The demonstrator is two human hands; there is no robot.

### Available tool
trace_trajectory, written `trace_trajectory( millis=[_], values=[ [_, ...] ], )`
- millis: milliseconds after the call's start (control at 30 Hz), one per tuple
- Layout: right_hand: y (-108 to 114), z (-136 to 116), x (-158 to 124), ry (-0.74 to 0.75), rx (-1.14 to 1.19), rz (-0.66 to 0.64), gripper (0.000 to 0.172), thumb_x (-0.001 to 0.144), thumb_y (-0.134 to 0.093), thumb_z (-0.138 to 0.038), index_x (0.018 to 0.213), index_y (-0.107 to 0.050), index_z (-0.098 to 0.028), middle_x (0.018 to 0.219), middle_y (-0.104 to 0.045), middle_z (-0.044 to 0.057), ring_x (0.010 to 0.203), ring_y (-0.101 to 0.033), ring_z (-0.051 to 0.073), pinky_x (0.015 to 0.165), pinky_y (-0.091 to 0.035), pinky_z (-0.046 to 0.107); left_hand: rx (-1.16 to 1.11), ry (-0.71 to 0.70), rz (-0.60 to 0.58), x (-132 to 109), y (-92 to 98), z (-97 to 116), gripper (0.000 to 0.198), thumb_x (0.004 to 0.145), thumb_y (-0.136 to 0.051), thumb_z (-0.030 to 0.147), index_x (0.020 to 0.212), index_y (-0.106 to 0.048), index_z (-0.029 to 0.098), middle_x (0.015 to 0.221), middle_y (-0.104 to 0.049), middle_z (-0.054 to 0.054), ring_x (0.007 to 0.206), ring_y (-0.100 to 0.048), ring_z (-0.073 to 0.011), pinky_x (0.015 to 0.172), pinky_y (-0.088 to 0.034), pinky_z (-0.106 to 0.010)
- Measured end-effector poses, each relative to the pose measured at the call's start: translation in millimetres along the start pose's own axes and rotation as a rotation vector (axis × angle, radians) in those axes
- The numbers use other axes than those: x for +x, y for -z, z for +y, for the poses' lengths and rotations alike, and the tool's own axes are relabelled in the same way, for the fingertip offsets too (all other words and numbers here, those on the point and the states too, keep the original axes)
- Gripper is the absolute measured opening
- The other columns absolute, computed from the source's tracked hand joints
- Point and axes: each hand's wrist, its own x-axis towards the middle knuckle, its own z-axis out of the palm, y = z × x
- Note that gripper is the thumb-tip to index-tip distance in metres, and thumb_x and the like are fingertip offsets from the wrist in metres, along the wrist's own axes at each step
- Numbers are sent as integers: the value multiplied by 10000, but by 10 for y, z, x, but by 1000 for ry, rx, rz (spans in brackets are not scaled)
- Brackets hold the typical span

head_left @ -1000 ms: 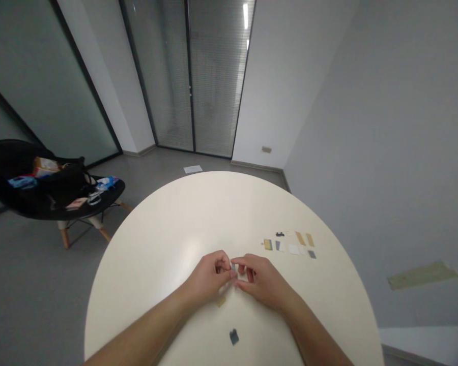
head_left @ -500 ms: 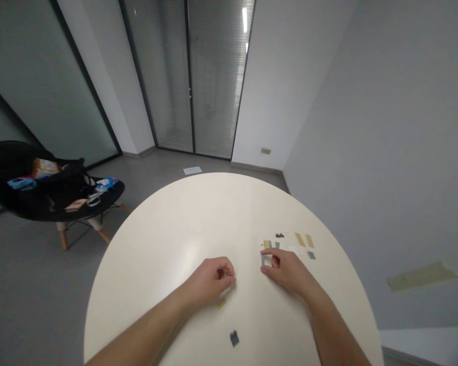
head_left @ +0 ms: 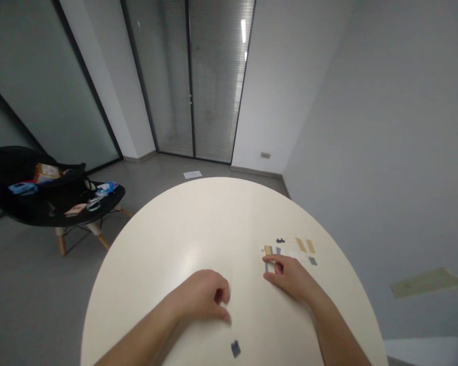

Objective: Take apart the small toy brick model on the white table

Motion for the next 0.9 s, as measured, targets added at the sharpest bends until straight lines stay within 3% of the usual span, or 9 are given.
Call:
trace_trajectory(
  millis=[167, 433, 900],
  values=[
    [-2, 7, 19, -8, 11, -6, 356, 728, -654, -339, 1046, -729, -199, 599, -528, -33, 585, -492, 157, 587, -360, 267, 54, -20, -15, 4, 3, 1, 185, 583, -852, 254, 675, -697, 213, 637, -607, 55, 594, -525, -114, 549, -318, -208],
    [2, 22, 12, 7, 28, -13, 332, 733, -647, -332, 1020, -739, -194, 592, -531, -30, 574, -480, 151, 579, -354, 264, 84, -47, -8, 29, -22, -50, 15, 698, -719, 199, 700, -724, 213, 692, -649, 23, 641, -554, -135, 592, -356, -227],
    [-12, 46, 38, -27, 22, -27, 377, 730, -675, -366, 1058, -733, -190, 606, -519, -26, 589, -481, 149, 581, -343, 263, 84, -54, -19, 22, 5, -5, 112, 708, -641, 142, 728, -731, 206, 765, -666, 0, 729, -590, -151, 672, -396, -228]
  ],
)
